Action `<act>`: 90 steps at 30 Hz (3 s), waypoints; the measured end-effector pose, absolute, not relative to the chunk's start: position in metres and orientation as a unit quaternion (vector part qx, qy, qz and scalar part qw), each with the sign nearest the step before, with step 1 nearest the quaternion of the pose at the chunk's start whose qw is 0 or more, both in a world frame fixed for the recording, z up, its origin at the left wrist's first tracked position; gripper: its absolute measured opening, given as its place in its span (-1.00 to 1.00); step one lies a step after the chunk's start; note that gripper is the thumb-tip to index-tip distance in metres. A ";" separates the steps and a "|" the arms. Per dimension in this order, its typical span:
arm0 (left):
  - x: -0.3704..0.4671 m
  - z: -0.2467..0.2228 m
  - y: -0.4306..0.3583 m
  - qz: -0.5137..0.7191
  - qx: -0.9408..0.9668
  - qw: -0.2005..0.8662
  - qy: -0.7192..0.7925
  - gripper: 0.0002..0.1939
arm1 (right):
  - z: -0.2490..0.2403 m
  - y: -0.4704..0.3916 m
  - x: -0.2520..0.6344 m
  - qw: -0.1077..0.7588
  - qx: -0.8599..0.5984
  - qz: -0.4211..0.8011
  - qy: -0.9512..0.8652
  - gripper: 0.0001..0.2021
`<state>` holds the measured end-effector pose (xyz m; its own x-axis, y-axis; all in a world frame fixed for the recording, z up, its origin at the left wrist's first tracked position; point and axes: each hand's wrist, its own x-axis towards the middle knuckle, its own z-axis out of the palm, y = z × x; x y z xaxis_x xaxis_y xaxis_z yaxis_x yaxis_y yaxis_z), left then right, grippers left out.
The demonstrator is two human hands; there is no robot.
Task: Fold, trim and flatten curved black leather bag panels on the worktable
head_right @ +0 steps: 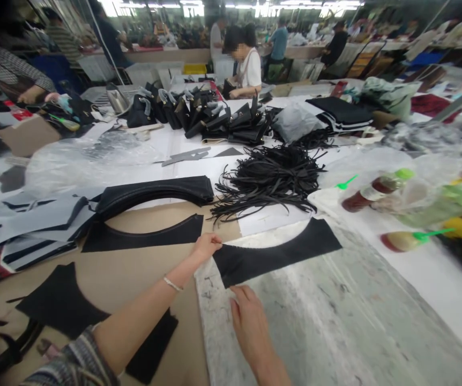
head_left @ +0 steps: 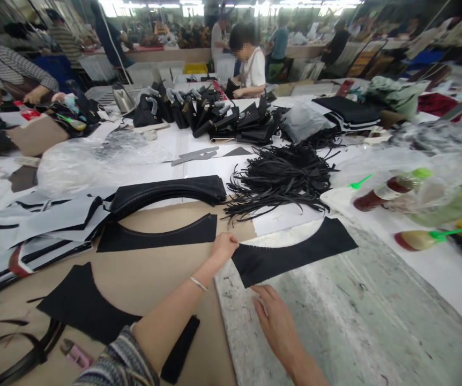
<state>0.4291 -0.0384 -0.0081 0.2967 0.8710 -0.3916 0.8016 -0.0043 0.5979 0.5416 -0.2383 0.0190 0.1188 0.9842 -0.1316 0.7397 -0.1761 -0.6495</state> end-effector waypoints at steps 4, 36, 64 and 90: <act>0.436 -0.006 -0.047 0.044 0.728 0.343 0.592 -0.81 | 0.013 -0.243 0.549 0.249 -0.723 0.282 -0.579 -0.66; 0.442 0.007 -0.044 0.025 0.731 0.290 0.617 -0.86 | 0.002 -0.237 0.554 0.310 -0.737 0.306 -0.517 -0.66; 0.434 0.005 -0.049 0.024 0.810 0.198 0.552 -0.81 | 0.002 -0.239 0.554 0.303 -0.738 0.312 -0.515 -0.65; 0.451 0.022 -0.070 0.087 0.824 0.210 0.519 -0.76 | -0.008 -0.239 0.553 0.257 -0.757 0.278 -0.532 -0.63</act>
<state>0.4508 -0.0703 0.0215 0.4466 0.8916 -0.0749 0.8183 -0.3732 0.4371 0.5531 -0.2389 -0.0076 0.2788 0.9490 -0.1473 0.6630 -0.3012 -0.6854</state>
